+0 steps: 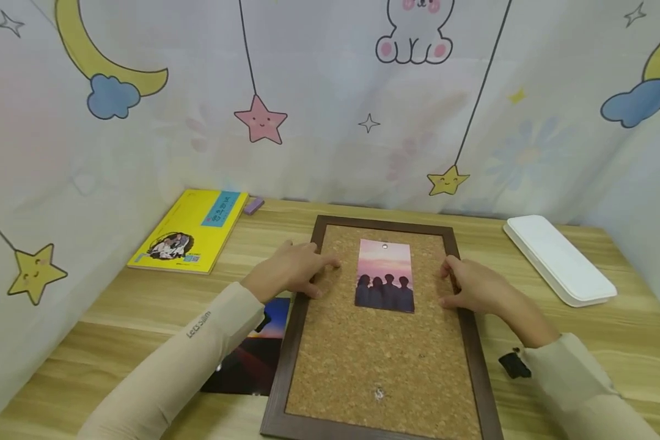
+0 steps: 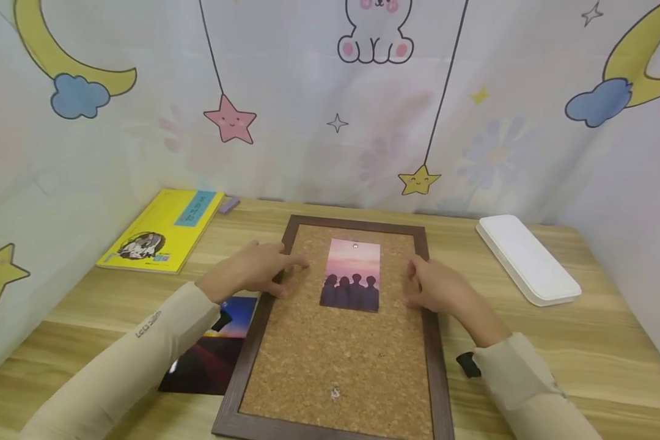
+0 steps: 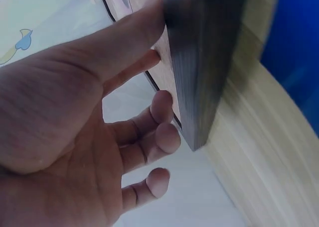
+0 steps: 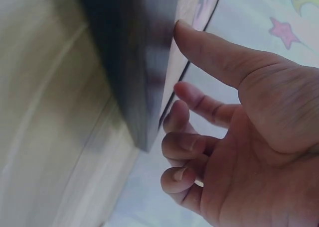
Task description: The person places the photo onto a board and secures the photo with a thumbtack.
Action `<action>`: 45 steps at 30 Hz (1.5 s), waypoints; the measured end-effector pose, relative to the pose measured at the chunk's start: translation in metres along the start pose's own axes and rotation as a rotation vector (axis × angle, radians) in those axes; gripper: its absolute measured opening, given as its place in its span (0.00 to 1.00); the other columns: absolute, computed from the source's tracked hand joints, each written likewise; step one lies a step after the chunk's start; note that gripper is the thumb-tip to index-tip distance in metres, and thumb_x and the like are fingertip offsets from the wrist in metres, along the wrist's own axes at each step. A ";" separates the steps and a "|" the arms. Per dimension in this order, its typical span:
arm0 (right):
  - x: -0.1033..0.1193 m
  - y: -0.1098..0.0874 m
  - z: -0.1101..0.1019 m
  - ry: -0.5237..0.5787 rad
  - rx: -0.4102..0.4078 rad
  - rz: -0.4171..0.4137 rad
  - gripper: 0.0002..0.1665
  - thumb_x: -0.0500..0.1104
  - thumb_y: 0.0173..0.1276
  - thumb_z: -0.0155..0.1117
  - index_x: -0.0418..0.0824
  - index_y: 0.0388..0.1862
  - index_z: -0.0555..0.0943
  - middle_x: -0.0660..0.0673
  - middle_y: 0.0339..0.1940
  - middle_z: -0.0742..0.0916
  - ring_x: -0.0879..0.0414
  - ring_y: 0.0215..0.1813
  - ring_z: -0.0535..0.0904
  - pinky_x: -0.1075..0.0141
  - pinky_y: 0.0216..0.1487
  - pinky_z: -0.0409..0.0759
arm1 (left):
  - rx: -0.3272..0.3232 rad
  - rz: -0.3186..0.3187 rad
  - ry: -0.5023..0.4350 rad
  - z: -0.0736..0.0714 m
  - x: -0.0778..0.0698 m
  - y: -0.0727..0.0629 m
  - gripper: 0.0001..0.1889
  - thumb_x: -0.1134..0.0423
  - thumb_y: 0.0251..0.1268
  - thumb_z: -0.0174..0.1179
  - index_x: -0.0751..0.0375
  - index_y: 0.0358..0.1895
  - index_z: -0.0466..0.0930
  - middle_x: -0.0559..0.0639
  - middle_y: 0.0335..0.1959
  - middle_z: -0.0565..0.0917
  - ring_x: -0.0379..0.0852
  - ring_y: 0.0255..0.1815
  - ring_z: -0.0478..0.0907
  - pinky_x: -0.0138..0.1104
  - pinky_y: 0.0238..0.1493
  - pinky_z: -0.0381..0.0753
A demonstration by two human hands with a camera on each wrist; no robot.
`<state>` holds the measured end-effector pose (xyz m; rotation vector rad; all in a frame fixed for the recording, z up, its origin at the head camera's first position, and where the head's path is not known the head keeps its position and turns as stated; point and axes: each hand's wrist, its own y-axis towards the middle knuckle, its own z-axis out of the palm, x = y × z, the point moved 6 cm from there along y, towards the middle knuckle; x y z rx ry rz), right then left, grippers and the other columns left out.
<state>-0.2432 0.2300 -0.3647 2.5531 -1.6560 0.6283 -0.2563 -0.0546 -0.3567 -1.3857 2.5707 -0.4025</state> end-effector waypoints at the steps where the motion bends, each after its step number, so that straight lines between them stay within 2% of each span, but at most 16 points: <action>1: -0.003 -0.004 0.000 -0.007 -0.007 0.013 0.30 0.47 0.60 0.77 0.33 0.52 0.72 0.44 0.33 0.77 0.52 0.34 0.72 0.59 0.33 0.71 | -0.006 0.007 0.000 0.001 0.002 -0.004 0.35 0.46 0.62 0.68 0.41 0.73 0.67 0.57 0.61 0.76 0.56 0.64 0.73 0.60 0.66 0.63; 3: -0.010 -0.012 -0.001 -0.007 -0.015 0.037 0.33 0.50 0.60 0.77 0.34 0.53 0.73 0.43 0.35 0.78 0.52 0.34 0.73 0.58 0.33 0.72 | -0.024 0.021 -0.019 0.002 0.006 -0.012 0.36 0.44 0.61 0.69 0.41 0.72 0.67 0.59 0.65 0.74 0.58 0.66 0.71 0.62 0.68 0.60; 5: -0.016 -0.021 -0.002 -0.002 -0.020 0.049 0.34 0.53 0.59 0.77 0.34 0.53 0.73 0.42 0.36 0.78 0.52 0.34 0.74 0.58 0.32 0.73 | -0.050 0.036 -0.039 0.004 0.012 -0.020 0.38 0.43 0.60 0.69 0.42 0.73 0.66 0.61 0.65 0.74 0.59 0.61 0.75 0.61 0.65 0.65; 8: -0.025 -0.035 -0.003 0.012 -0.022 0.035 0.32 0.54 0.61 0.76 0.35 0.52 0.75 0.43 0.36 0.81 0.53 0.33 0.76 0.58 0.31 0.74 | -0.104 0.057 -0.055 0.010 0.025 -0.035 0.39 0.41 0.59 0.69 0.47 0.72 0.68 0.61 0.58 0.77 0.54 0.45 0.81 0.52 0.50 0.78; 10: -0.032 -0.045 -0.001 0.006 -0.029 0.004 0.27 0.52 0.62 0.75 0.35 0.49 0.76 0.45 0.35 0.82 0.55 0.32 0.77 0.58 0.32 0.75 | -0.124 0.048 -0.063 0.016 0.037 -0.047 0.37 0.42 0.58 0.70 0.50 0.69 0.72 0.58 0.51 0.79 0.48 0.33 0.77 0.45 0.38 0.78; 12: -0.040 -0.057 0.003 0.022 -0.027 -0.012 0.21 0.49 0.64 0.73 0.37 0.47 0.77 0.48 0.33 0.83 0.57 0.32 0.77 0.60 0.31 0.76 | -0.114 0.021 -0.097 0.024 0.050 -0.061 0.33 0.43 0.58 0.71 0.55 0.63 0.75 0.55 0.45 0.79 0.46 0.31 0.74 0.42 0.35 0.77; 15: -0.053 -0.074 0.010 0.063 -0.017 -0.008 0.12 0.45 0.68 0.69 0.40 0.44 0.78 0.52 0.31 0.82 0.61 0.31 0.76 0.63 0.30 0.75 | -0.048 -0.036 -0.177 0.037 0.067 -0.083 0.30 0.44 0.57 0.72 0.59 0.56 0.75 0.53 0.42 0.77 0.47 0.34 0.74 0.44 0.40 0.78; 18: -0.063 -0.087 0.015 0.127 0.001 -0.007 0.07 0.42 0.71 0.65 0.41 0.43 0.78 0.54 0.30 0.81 0.65 0.30 0.75 0.66 0.29 0.74 | -0.002 -0.071 -0.252 0.046 0.076 -0.100 0.30 0.45 0.53 0.75 0.61 0.50 0.73 0.54 0.42 0.76 0.50 0.39 0.75 0.46 0.45 0.79; 20: -0.068 -0.093 0.016 0.150 0.012 -0.024 0.07 0.42 0.72 0.65 0.40 0.42 0.79 0.53 0.30 0.81 0.66 0.30 0.75 0.67 0.29 0.75 | 0.004 -0.080 -0.273 0.049 0.080 -0.107 0.30 0.46 0.51 0.77 0.60 0.46 0.72 0.53 0.41 0.74 0.50 0.39 0.74 0.45 0.43 0.78; 24: -0.071 -0.099 0.018 0.181 0.042 -0.097 0.09 0.42 0.71 0.66 0.37 0.43 0.79 0.53 0.31 0.82 0.68 0.32 0.75 0.67 0.30 0.76 | -0.012 -0.074 -0.287 0.054 0.089 -0.112 0.27 0.50 0.48 0.79 0.58 0.39 0.69 0.50 0.34 0.69 0.47 0.35 0.69 0.38 0.37 0.71; 27: -0.070 -0.100 0.017 0.173 0.027 -0.180 0.07 0.41 0.70 0.67 0.40 0.43 0.80 0.56 0.33 0.82 0.69 0.33 0.75 0.68 0.31 0.77 | -0.027 -0.044 -0.337 0.056 0.095 -0.115 0.25 0.55 0.49 0.79 0.57 0.36 0.67 0.48 0.30 0.68 0.44 0.33 0.66 0.36 0.35 0.67; 30: -0.072 -0.102 0.018 0.173 0.008 -0.255 0.05 0.39 0.69 0.68 0.44 0.40 0.79 0.59 0.34 0.81 0.70 0.34 0.75 0.68 0.30 0.76 | -0.037 0.006 -0.409 0.055 0.098 -0.118 0.24 0.60 0.50 0.78 0.58 0.35 0.67 0.47 0.28 0.68 0.42 0.30 0.65 0.34 0.32 0.66; 36: -0.075 -0.108 0.021 0.221 -0.044 -0.405 0.11 0.35 0.65 0.71 0.46 0.38 0.77 0.62 0.31 0.79 0.71 0.30 0.74 0.71 0.26 0.75 | -0.016 0.103 -0.528 0.052 0.099 -0.120 0.19 0.64 0.56 0.74 0.58 0.35 0.68 0.44 0.26 0.68 0.40 0.29 0.66 0.32 0.31 0.67; 40: -0.075 -0.108 0.022 0.200 -0.104 -0.429 0.12 0.34 0.64 0.71 0.48 0.36 0.77 0.64 0.29 0.78 0.72 0.29 0.73 0.72 0.25 0.74 | -0.015 0.168 -0.565 0.047 0.101 -0.121 0.15 0.63 0.60 0.71 0.57 0.36 0.71 0.43 0.28 0.71 0.40 0.30 0.69 0.32 0.32 0.70; 45: -0.074 -0.108 0.022 0.203 -0.079 -0.413 0.14 0.32 0.66 0.68 0.51 0.35 0.77 0.64 0.29 0.78 0.72 0.29 0.72 0.72 0.24 0.72 | 0.000 0.214 -0.641 0.039 0.106 -0.121 0.09 0.60 0.65 0.68 0.55 0.42 0.78 0.42 0.24 0.75 0.38 0.25 0.72 0.31 0.30 0.73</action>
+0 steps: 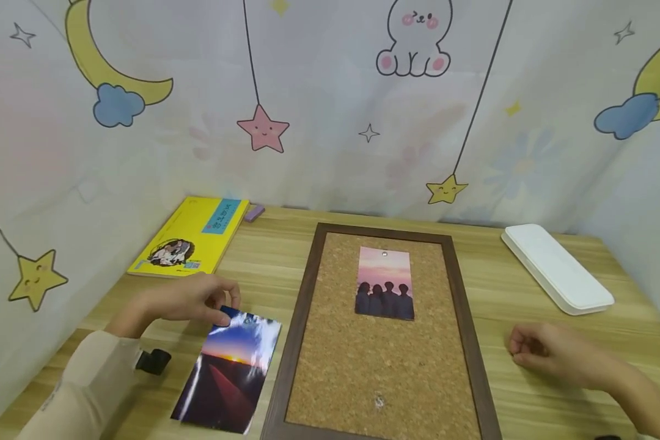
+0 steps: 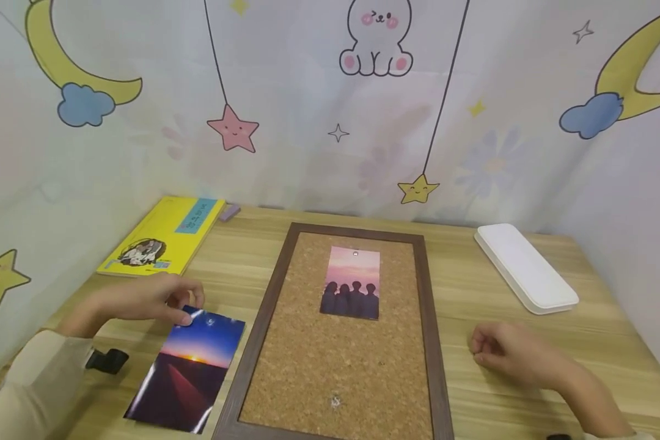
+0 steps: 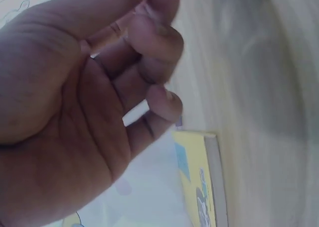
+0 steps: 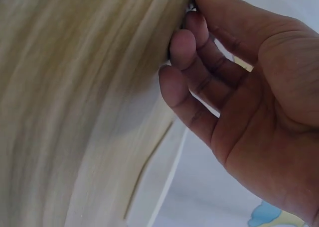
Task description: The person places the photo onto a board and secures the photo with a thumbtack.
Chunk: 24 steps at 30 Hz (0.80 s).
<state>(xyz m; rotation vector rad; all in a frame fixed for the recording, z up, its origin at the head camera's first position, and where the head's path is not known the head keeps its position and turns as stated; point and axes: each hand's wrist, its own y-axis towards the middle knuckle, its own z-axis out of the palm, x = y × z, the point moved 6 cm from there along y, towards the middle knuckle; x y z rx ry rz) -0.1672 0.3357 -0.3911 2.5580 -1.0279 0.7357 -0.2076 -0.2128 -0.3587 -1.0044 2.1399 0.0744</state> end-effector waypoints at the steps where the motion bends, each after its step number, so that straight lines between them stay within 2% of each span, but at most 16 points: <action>1: 0.000 0.000 0.000 0.002 0.009 0.001 0.14 0.32 0.67 0.67 0.51 0.36 0.76 0.64 0.29 0.78 0.72 0.29 0.72 0.72 0.25 0.72 | 0.000 0.005 -0.017 -0.002 0.000 0.000 0.08 0.60 0.65 0.68 0.54 0.43 0.79 0.42 0.23 0.75 0.39 0.24 0.72 0.31 0.29 0.74; 3: 0.001 0.001 -0.001 0.000 0.017 -0.003 0.14 0.31 0.68 0.66 0.51 0.35 0.76 0.63 0.29 0.78 0.72 0.30 0.72 0.72 0.25 0.72 | -0.002 0.008 -0.038 -0.007 0.000 -0.001 0.07 0.60 0.68 0.66 0.54 0.44 0.81 0.44 0.21 0.76 0.40 0.21 0.72 0.31 0.27 0.74; 8: 0.005 0.004 -0.004 0.005 0.017 -0.030 0.15 0.29 0.68 0.64 0.50 0.35 0.76 0.63 0.29 0.79 0.71 0.31 0.73 0.72 0.27 0.73 | -0.011 0.029 -0.013 -0.015 -0.007 0.002 0.06 0.61 0.71 0.62 0.55 0.46 0.80 0.40 0.19 0.71 0.37 0.19 0.68 0.30 0.26 0.71; 13: 0.013 0.023 -0.007 0.004 0.035 -0.010 0.13 0.31 0.71 0.62 0.49 0.35 0.76 0.62 0.30 0.79 0.70 0.32 0.75 0.71 0.29 0.74 | -0.014 0.042 -0.006 -0.019 -0.021 0.010 0.07 0.60 0.73 0.61 0.57 0.47 0.77 0.39 0.18 0.68 0.35 0.18 0.65 0.31 0.26 0.69; 19: 0.034 0.062 -0.006 -0.002 0.110 0.025 0.07 0.39 0.74 0.62 0.49 0.35 0.76 0.60 0.27 0.79 0.69 0.29 0.72 0.71 0.27 0.73 | 0.003 0.066 -0.010 -0.008 -0.038 0.034 0.06 0.61 0.74 0.59 0.59 0.47 0.77 0.40 0.16 0.66 0.35 0.17 0.60 0.30 0.25 0.65; 24: 0.050 0.089 0.000 0.003 0.143 0.015 0.07 0.41 0.76 0.61 0.49 0.35 0.76 0.60 0.27 0.77 0.69 0.28 0.70 0.70 0.28 0.71 | -0.012 0.066 0.009 0.003 -0.051 0.056 0.05 0.63 0.74 0.58 0.58 0.47 0.77 0.41 0.17 0.65 0.36 0.18 0.62 0.31 0.27 0.65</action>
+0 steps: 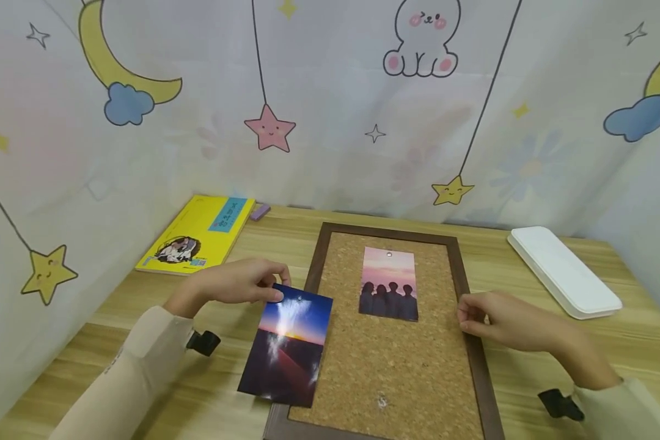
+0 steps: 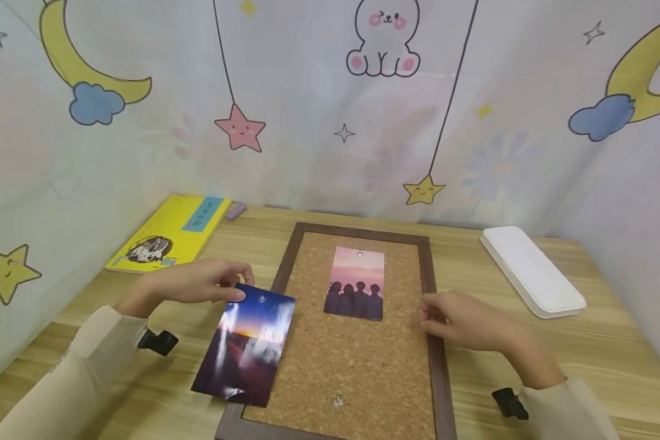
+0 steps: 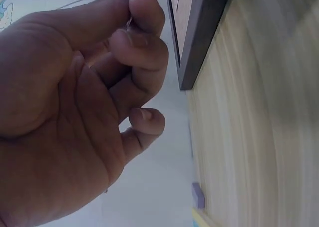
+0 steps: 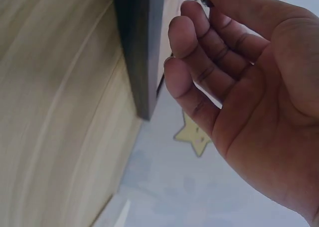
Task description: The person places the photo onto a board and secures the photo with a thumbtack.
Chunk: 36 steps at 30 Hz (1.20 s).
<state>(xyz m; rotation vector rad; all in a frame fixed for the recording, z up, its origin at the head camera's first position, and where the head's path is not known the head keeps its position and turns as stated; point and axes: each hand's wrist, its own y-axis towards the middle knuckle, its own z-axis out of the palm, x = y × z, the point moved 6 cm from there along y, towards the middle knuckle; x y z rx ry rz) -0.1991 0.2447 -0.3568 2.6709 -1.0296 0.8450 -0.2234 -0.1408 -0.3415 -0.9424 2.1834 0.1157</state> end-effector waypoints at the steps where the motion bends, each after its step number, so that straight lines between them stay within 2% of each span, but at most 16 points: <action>1: 0.003 0.005 0.001 0.005 0.004 -0.003 0.07 0.41 0.76 0.60 0.49 0.35 0.76 0.60 0.27 0.77 0.69 0.28 0.69 0.70 0.28 0.70 | -0.002 0.001 0.005 0.001 -0.002 0.004 0.04 0.63 0.74 0.58 0.58 0.46 0.77 0.41 0.17 0.65 0.36 0.18 0.62 0.31 0.27 0.64; 8: 0.018 0.029 0.014 0.077 0.027 -0.032 0.06 0.41 0.77 0.59 0.47 0.36 0.77 0.59 0.25 0.78 0.69 0.26 0.71 0.70 0.26 0.72 | 0.025 0.035 0.044 0.015 -0.015 0.027 0.05 0.64 0.75 0.58 0.59 0.47 0.75 0.40 0.16 0.63 0.35 0.17 0.58 0.30 0.27 0.61; 17: 0.031 0.041 0.024 0.151 0.014 -0.086 0.04 0.40 0.77 0.59 0.44 0.38 0.79 0.54 0.30 0.84 0.68 0.26 0.71 0.69 0.26 0.74 | 0.066 0.027 0.118 0.035 -0.033 0.047 0.07 0.64 0.73 0.59 0.61 0.49 0.76 0.44 0.23 0.76 0.35 0.20 0.66 0.30 0.29 0.67; 20: 0.033 0.044 0.025 0.140 -0.001 -0.088 0.05 0.40 0.76 0.59 0.45 0.36 0.79 0.52 0.35 0.87 0.69 0.23 0.68 0.71 0.24 0.71 | 0.081 0.007 0.124 0.040 -0.039 0.053 0.06 0.64 0.73 0.60 0.59 0.48 0.76 0.43 0.23 0.79 0.36 0.19 0.70 0.29 0.28 0.68; 23: 0.032 0.045 0.024 0.150 -0.002 -0.082 0.06 0.41 0.77 0.59 0.45 0.36 0.78 0.46 0.44 0.89 0.70 0.21 0.66 0.71 0.23 0.70 | 0.096 -0.009 0.112 0.045 -0.045 0.062 0.07 0.64 0.73 0.60 0.59 0.49 0.76 0.44 0.21 0.80 0.38 0.18 0.73 0.29 0.27 0.68; 28: 0.030 0.048 0.027 0.169 0.023 -0.060 0.07 0.43 0.78 0.57 0.45 0.37 0.77 0.43 0.49 0.88 0.69 0.20 0.65 0.71 0.22 0.69 | 0.101 -0.022 0.081 0.057 -0.055 0.077 0.06 0.65 0.74 0.59 0.59 0.49 0.76 0.47 0.20 0.81 0.43 0.19 0.77 0.29 0.26 0.68; 32: 0.030 0.053 0.025 0.140 0.012 -0.054 0.06 0.43 0.78 0.57 0.47 0.38 0.76 0.48 0.44 0.88 0.68 0.21 0.68 0.70 0.23 0.71 | 0.062 -0.043 0.033 0.065 -0.061 0.087 0.05 0.66 0.72 0.60 0.60 0.46 0.75 0.47 0.22 0.82 0.44 0.21 0.80 0.30 0.26 0.68; 36: 0.032 0.058 0.026 0.121 0.037 -0.070 0.04 0.42 0.78 0.58 0.45 0.40 0.78 0.53 0.37 0.84 0.66 0.26 0.71 0.69 0.29 0.73 | 0.035 -0.064 0.022 0.071 -0.066 0.095 0.05 0.66 0.71 0.61 0.62 0.44 0.76 0.46 0.21 0.82 0.43 0.21 0.81 0.29 0.26 0.68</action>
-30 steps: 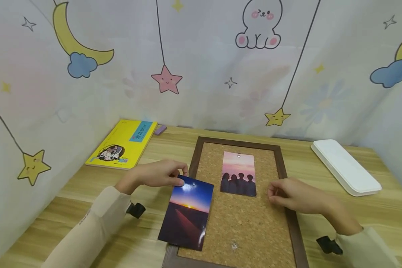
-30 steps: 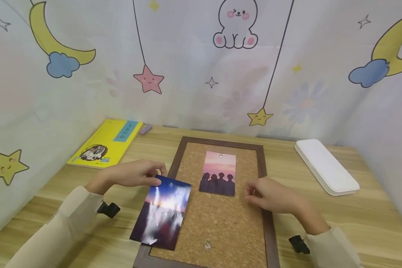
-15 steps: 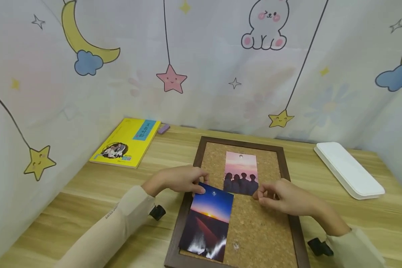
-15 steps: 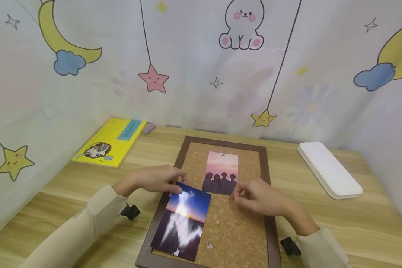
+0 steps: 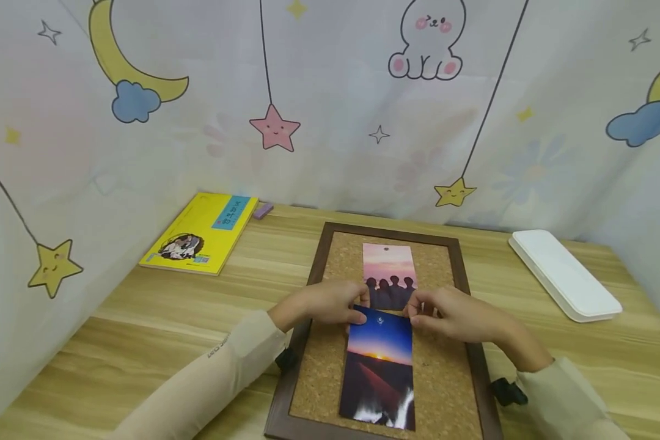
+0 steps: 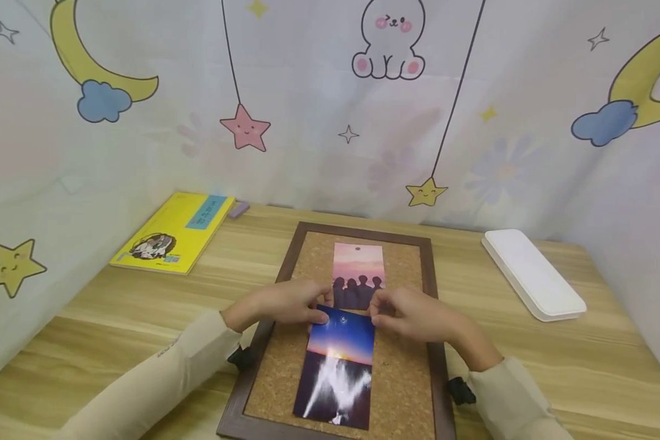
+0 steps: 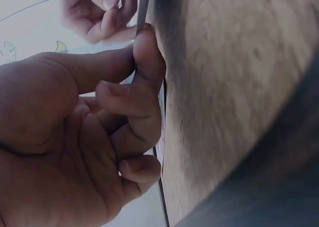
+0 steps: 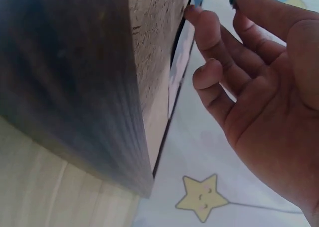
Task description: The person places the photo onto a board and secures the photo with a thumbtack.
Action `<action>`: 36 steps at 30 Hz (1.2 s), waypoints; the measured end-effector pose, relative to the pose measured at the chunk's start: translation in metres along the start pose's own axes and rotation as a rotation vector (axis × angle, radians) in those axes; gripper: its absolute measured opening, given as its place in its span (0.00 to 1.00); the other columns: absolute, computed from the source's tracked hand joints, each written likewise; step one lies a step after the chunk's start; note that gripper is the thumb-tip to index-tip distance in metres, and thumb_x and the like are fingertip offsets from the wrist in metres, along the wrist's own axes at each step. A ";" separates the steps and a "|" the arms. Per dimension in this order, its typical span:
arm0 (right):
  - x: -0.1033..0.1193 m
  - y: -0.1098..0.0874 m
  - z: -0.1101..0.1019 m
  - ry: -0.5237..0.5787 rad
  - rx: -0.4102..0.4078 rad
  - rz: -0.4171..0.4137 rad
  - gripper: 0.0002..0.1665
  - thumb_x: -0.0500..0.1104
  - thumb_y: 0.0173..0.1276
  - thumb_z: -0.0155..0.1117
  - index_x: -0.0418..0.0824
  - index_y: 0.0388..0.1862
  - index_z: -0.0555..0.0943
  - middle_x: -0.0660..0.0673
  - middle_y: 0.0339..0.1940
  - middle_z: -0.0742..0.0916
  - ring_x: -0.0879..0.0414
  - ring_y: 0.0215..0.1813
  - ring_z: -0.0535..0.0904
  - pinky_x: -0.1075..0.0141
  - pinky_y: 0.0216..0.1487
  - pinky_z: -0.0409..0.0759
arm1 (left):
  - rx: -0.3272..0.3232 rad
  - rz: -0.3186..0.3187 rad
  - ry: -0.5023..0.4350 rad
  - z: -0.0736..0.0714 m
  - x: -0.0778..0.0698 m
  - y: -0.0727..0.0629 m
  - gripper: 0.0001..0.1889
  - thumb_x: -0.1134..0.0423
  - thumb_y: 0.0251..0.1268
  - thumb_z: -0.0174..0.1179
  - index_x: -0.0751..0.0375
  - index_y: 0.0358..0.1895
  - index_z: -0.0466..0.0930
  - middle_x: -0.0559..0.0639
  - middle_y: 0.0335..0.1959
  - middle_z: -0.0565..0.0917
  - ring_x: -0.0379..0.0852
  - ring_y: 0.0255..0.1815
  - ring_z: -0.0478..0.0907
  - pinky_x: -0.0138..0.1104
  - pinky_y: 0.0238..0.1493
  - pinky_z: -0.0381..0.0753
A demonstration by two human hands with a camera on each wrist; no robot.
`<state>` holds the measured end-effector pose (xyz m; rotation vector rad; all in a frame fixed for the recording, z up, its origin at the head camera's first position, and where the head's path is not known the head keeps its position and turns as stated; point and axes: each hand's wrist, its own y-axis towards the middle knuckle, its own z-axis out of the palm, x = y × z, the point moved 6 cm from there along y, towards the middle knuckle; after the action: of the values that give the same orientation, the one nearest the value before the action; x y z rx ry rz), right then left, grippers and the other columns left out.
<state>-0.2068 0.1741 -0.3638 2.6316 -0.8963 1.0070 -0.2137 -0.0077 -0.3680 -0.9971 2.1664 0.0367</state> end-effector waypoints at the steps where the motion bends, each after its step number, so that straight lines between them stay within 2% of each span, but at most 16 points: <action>1: 0.001 0.002 0.001 -0.016 0.010 -0.011 0.03 0.41 0.77 0.58 0.45 0.40 0.78 0.54 0.36 0.82 0.65 0.29 0.71 0.68 0.31 0.74 | -0.003 -0.004 0.020 0.001 0.000 0.002 0.05 0.65 0.71 0.62 0.61 0.43 0.77 0.45 0.20 0.82 0.42 0.21 0.80 0.29 0.26 0.68; 2: 0.002 0.004 0.002 -0.040 0.016 -0.018 0.03 0.41 0.77 0.59 0.45 0.39 0.77 0.55 0.35 0.81 0.65 0.31 0.71 0.67 0.35 0.74 | -0.002 -0.008 0.035 0.003 -0.001 0.003 0.05 0.65 0.71 0.62 0.61 0.42 0.77 0.44 0.20 0.82 0.41 0.20 0.79 0.29 0.26 0.68; 5: 0.006 0.012 0.004 -0.141 0.003 -0.027 0.06 0.39 0.75 0.61 0.47 0.36 0.76 0.55 0.34 0.75 0.63 0.34 0.69 0.66 0.39 0.72 | 0.004 -0.030 0.059 0.006 -0.002 0.007 0.04 0.64 0.71 0.62 0.59 0.40 0.76 0.44 0.21 0.81 0.38 0.20 0.78 0.28 0.26 0.69; 9: 0.010 0.023 0.003 -0.222 -0.012 0.003 0.09 0.39 0.74 0.62 0.49 0.33 0.75 0.55 0.33 0.73 0.62 0.34 0.69 0.67 0.37 0.70 | 0.010 -0.057 0.055 0.008 -0.005 0.010 0.05 0.65 0.72 0.61 0.58 0.39 0.74 0.45 0.24 0.80 0.39 0.22 0.78 0.29 0.27 0.70; 14: 0.011 0.032 0.008 -0.153 0.055 0.021 0.09 0.39 0.75 0.61 0.47 0.33 0.76 0.56 0.29 0.76 0.64 0.31 0.71 0.68 0.34 0.71 | 0.012 -0.091 0.122 0.009 -0.010 0.014 0.07 0.63 0.70 0.63 0.58 0.36 0.74 0.45 0.20 0.80 0.38 0.20 0.76 0.29 0.27 0.69; 22: 0.008 0.038 0.017 -0.070 0.131 0.012 0.09 0.37 0.75 0.60 0.46 0.32 0.78 0.58 0.27 0.78 0.66 0.26 0.71 0.71 0.30 0.71 | 0.002 -0.158 0.248 0.009 -0.012 0.020 0.10 0.56 0.67 0.67 0.56 0.40 0.77 0.42 0.18 0.80 0.38 0.22 0.76 0.31 0.31 0.71; 32: 0.007 0.047 0.017 -0.079 0.137 0.031 0.08 0.37 0.74 0.62 0.45 0.32 0.79 0.58 0.25 0.78 0.66 0.25 0.70 0.71 0.28 0.70 | 0.040 -0.136 0.163 0.009 -0.006 0.021 0.08 0.60 0.68 0.66 0.58 0.38 0.77 0.45 0.19 0.80 0.39 0.21 0.77 0.29 0.28 0.70; 36: 0.004 0.053 0.019 -0.063 0.141 0.034 0.07 0.36 0.71 0.65 0.45 0.33 0.78 0.57 0.25 0.78 0.65 0.25 0.72 0.70 0.29 0.72 | 0.050 -0.152 0.158 0.010 -0.002 0.021 0.09 0.59 0.67 0.67 0.57 0.37 0.76 0.45 0.19 0.81 0.39 0.21 0.79 0.29 0.28 0.69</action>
<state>-0.2255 0.1227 -0.3774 2.7883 -0.9180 1.0372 -0.2206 0.0110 -0.3796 -1.1670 2.2143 -0.1730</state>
